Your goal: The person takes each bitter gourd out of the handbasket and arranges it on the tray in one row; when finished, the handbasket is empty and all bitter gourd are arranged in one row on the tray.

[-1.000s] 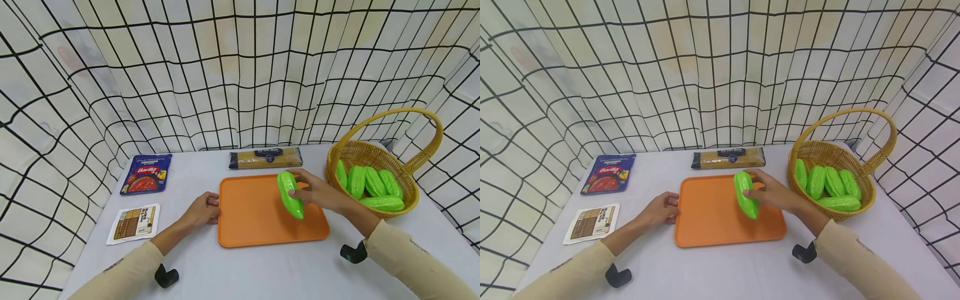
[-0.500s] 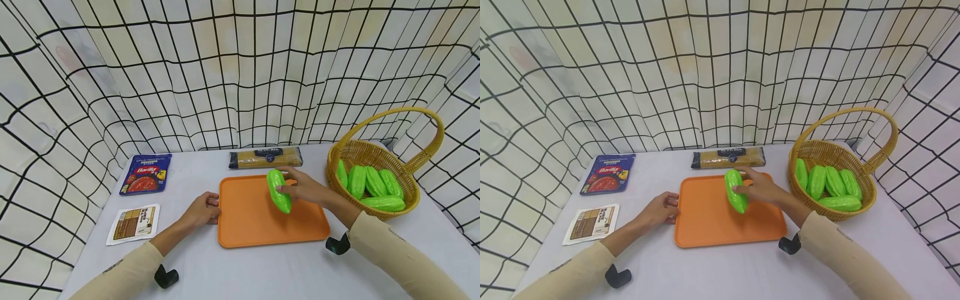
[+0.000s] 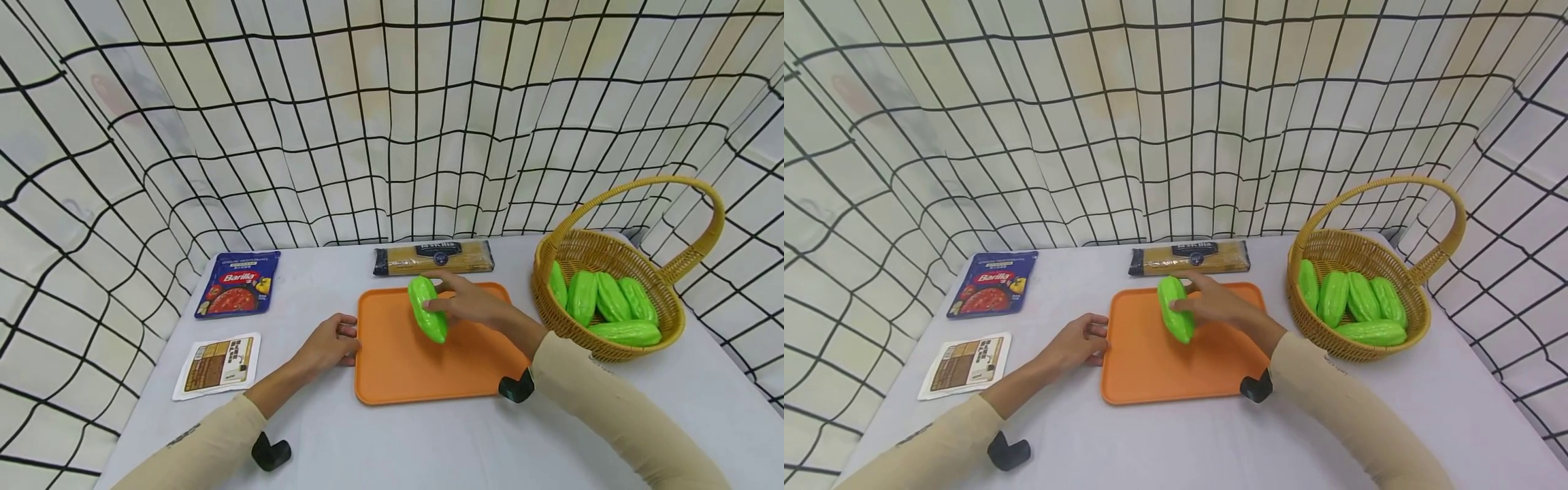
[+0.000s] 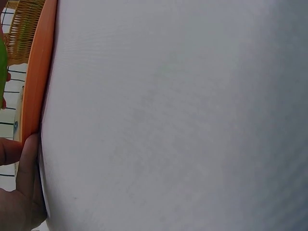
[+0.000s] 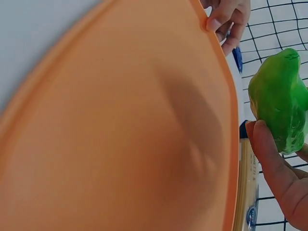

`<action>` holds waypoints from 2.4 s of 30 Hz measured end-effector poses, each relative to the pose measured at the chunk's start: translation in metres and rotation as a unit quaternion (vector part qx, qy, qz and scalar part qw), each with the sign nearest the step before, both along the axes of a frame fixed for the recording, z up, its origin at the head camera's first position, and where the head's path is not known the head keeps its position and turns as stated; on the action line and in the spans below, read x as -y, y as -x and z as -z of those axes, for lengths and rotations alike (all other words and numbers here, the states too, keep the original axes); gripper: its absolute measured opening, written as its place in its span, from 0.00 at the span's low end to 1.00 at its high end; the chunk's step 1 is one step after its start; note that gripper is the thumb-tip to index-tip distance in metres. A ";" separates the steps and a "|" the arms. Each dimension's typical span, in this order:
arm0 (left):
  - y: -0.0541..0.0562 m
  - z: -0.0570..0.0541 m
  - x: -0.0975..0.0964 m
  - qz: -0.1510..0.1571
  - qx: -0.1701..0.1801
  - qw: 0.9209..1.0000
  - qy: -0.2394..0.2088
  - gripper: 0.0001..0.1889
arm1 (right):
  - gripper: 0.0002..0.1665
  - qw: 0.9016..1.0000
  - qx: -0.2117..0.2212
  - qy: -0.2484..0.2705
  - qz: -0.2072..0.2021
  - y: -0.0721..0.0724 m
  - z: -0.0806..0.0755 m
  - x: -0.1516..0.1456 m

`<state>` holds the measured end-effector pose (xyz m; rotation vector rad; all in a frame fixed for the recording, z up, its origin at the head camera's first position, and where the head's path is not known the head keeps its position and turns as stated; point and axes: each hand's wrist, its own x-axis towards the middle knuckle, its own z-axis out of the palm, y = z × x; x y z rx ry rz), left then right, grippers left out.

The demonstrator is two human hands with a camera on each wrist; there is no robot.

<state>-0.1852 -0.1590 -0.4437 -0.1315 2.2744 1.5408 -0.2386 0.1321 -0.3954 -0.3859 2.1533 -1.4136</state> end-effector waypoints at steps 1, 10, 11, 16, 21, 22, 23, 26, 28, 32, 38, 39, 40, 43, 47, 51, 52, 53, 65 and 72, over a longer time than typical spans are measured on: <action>0.000 0.000 0.000 -0.001 0.000 1.000 0.000 0.27 | 0.43 1.000 0.004 0.001 -0.001 0.001 0.001 0.003; 0.001 0.002 0.000 -0.003 -0.001 1.000 0.008 0.27 | 0.41 0.999 0.029 -0.005 0.014 0.014 0.013 0.025; 0.001 0.002 0.000 -0.004 -0.001 1.000 0.008 0.27 | 0.42 0.999 0.030 -0.007 0.015 0.015 0.015 0.027; 0.001 0.002 0.000 -0.004 -0.003 1.000 0.005 0.27 | 0.42 0.999 0.017 -0.027 0.005 0.021 0.021 0.038; 0.002 0.003 0.000 -0.005 -0.005 1.000 0.000 0.27 | 0.43 0.999 -0.004 -0.052 0.006 0.027 0.026 0.050; 0.002 0.004 0.000 -0.005 -0.004 1.000 0.000 0.27 | 0.43 0.998 -0.006 -0.056 0.008 0.028 0.026 0.053; 0.002 0.004 0.000 -0.005 -0.004 1.000 -0.002 0.27 | 0.44 0.998 -0.006 -0.057 0.010 0.028 0.027 0.056; 0.003 0.005 0.001 -0.007 -0.002 1.000 -0.005 0.27 | 0.43 0.998 -0.010 -0.065 0.017 0.030 0.028 0.064; 0.003 0.006 0.001 -0.007 0.001 1.000 -0.008 0.27 | 0.43 0.997 -0.010 -0.066 0.025 0.030 0.029 0.069; 0.003 0.006 0.002 -0.002 0.003 1.000 -0.010 0.27 | 0.42 0.998 -0.008 -0.059 0.037 0.030 0.031 0.079; 0.003 0.006 0.002 -0.002 0.002 1.000 -0.014 0.28 | 0.42 0.998 -0.009 -0.054 0.039 0.030 0.032 0.091; 0.003 0.005 0.002 -0.002 0.001 1.000 -0.014 0.28 | 0.42 0.998 -0.009 -0.053 0.039 0.030 0.032 0.092; 0.003 0.005 0.002 -0.002 0.000 1.000 -0.015 0.28 | 0.42 0.998 -0.006 -0.050 0.040 0.031 0.032 0.094; 0.002 0.005 0.002 -0.002 -0.001 1.000 -0.014 0.28 | 0.42 0.998 -0.004 -0.045 0.040 0.030 0.032 0.097; 0.003 0.007 0.002 -0.002 -0.002 1.000 -0.011 0.28 | 0.43 0.998 -0.006 -0.043 0.040 0.029 0.030 0.099; 0.002 0.006 0.001 -0.001 -0.004 1.000 -0.009 0.28 | 0.42 0.998 -0.008 -0.046 0.045 0.028 0.029 0.100; 0.002 0.006 0.001 0.000 -0.004 1.000 -0.007 0.28 | 0.42 0.998 -0.010 -0.047 0.045 0.027 0.028 0.100; 0.002 0.005 0.001 0.000 -0.004 1.000 -0.006 0.28 | 0.42 0.998 -0.011 -0.048 0.046 0.027 0.028 0.100; 0.001 0.003 0.000 0.000 -0.010 1.000 -0.006 0.27 | 0.42 0.997 -0.021 -0.063 0.047 0.026 0.027 0.099; 0.002 0.004 0.000 -0.001 -0.011 1.000 -0.005 0.27 | 0.42 0.995 -0.037 -0.081 0.045 0.025 0.024 0.094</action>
